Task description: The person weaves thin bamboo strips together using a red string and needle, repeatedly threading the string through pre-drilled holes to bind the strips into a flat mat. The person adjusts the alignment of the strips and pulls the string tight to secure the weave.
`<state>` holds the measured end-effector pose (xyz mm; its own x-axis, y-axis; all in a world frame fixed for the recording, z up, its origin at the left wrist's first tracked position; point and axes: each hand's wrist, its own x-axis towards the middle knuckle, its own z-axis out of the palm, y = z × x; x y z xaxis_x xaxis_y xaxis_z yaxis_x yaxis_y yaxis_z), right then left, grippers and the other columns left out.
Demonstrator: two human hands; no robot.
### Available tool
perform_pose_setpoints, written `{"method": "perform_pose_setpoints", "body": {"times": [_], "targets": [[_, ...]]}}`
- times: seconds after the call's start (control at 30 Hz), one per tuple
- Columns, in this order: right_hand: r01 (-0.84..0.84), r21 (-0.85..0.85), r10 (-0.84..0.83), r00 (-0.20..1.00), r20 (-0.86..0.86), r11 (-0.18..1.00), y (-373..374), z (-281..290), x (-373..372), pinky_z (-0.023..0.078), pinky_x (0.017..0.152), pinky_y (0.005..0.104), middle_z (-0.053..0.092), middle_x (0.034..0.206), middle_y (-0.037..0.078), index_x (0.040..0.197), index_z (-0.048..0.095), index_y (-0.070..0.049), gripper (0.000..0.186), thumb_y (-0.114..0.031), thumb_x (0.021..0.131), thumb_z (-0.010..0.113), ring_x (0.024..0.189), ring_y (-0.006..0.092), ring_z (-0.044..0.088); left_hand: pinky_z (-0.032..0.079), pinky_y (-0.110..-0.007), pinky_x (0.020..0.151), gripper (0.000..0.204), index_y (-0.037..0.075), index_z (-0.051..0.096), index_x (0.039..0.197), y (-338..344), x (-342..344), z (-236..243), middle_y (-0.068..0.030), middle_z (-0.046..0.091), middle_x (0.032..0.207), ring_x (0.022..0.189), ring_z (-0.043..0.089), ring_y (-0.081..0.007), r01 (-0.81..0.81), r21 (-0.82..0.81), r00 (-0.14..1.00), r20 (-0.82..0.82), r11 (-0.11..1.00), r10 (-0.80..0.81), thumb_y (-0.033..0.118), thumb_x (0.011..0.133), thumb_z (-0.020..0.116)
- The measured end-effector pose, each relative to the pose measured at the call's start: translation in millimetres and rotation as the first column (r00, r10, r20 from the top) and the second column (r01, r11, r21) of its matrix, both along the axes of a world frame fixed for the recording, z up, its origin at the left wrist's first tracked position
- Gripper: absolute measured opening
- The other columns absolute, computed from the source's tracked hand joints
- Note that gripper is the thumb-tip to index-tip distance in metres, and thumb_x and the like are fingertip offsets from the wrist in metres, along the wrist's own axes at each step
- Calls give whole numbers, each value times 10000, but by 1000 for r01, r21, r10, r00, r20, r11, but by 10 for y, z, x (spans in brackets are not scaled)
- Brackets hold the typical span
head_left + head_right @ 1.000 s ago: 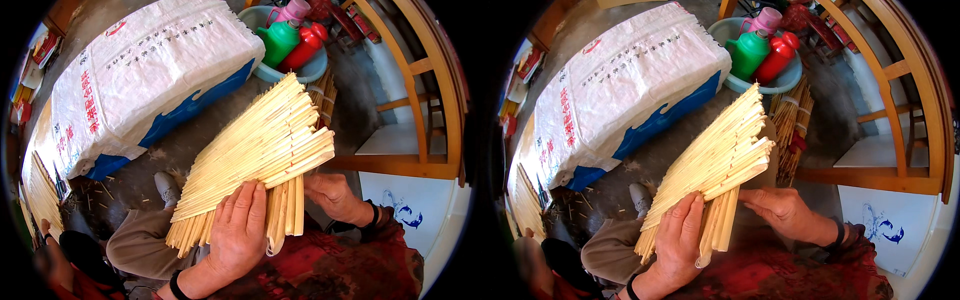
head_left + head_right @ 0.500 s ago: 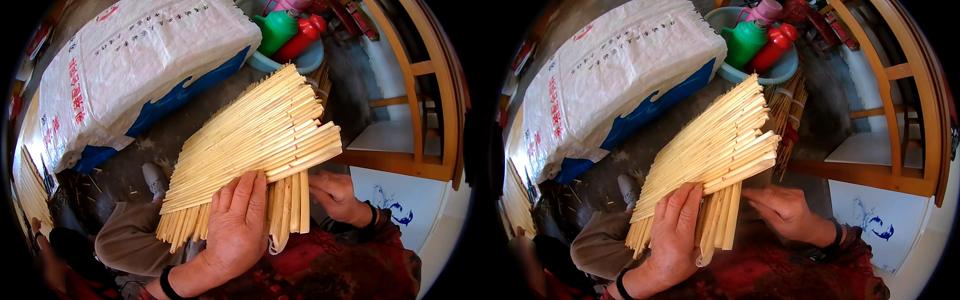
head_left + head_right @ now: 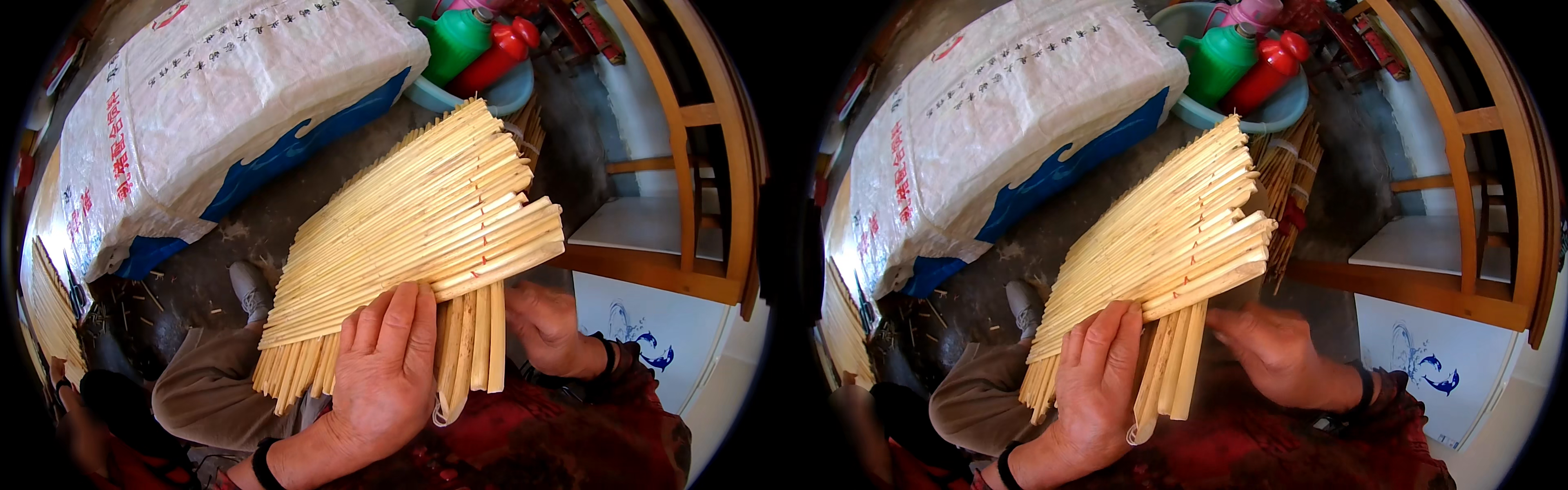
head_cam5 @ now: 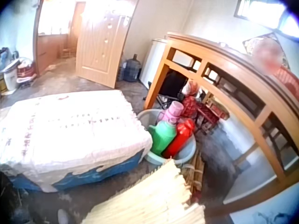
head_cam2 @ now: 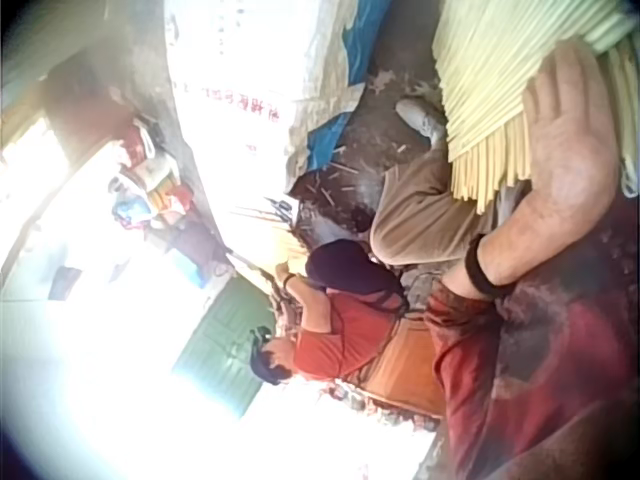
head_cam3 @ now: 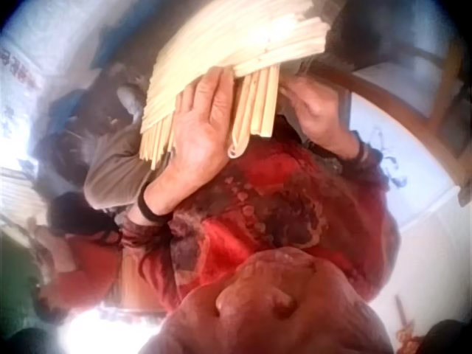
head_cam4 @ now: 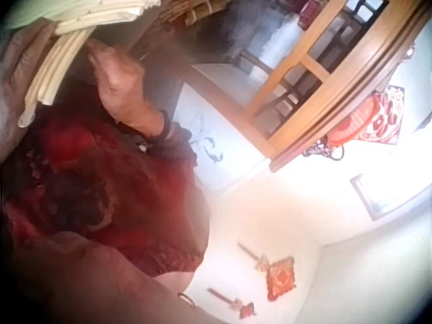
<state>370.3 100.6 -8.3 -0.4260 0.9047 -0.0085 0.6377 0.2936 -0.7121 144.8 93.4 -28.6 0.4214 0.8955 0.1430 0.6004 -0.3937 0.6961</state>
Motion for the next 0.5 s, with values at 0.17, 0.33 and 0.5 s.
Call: {"method": "perform_pose_setpoints", "body": {"times": [0.17, 0.33, 0.5], "targets": [[36, -66, -37, 999, -10, 997, -41, -16, -2, 487, 561, 350, 613, 752, 136, 1122, 622, 2, 308, 61, 820, 635, 633, 287, 623, 440, -456, 888, 495, -109, 540, 1241, 4, 3, -19, -243, 519, 1250, 1083, 547, -360, 14, 28, 1000, -10, 999, -14, 55, 778, 594], [-8, -61, 8, 1000, 4, 998, 22, 59, -36, 501, 587, 357, 630, 788, 148, 1125, 614, 6, 304, 62, 827, 630, 675, 302, 645, 441, -454, 886, 485, -112, 544, 1233, 5, 2, -24, -244, 515, 1252, 1075, 548, -359, 9, 44, 1000, -16, 999, -8, 55, 781, 593], [8, -80, -11, 999, -39, 997, 20, 1, -54, 505, 601, 365, 634, 806, 154, 1114, 610, 7, 282, 55, 837, 627, 691, 319, 646, 445, -448, 873, 479, -118, 545, 1228, 20, -6, -30, -244, 519, 1241, 1054, 552, -355, 5, 44, 1000, -9, 999, -5, 53, 782, 587]]}}
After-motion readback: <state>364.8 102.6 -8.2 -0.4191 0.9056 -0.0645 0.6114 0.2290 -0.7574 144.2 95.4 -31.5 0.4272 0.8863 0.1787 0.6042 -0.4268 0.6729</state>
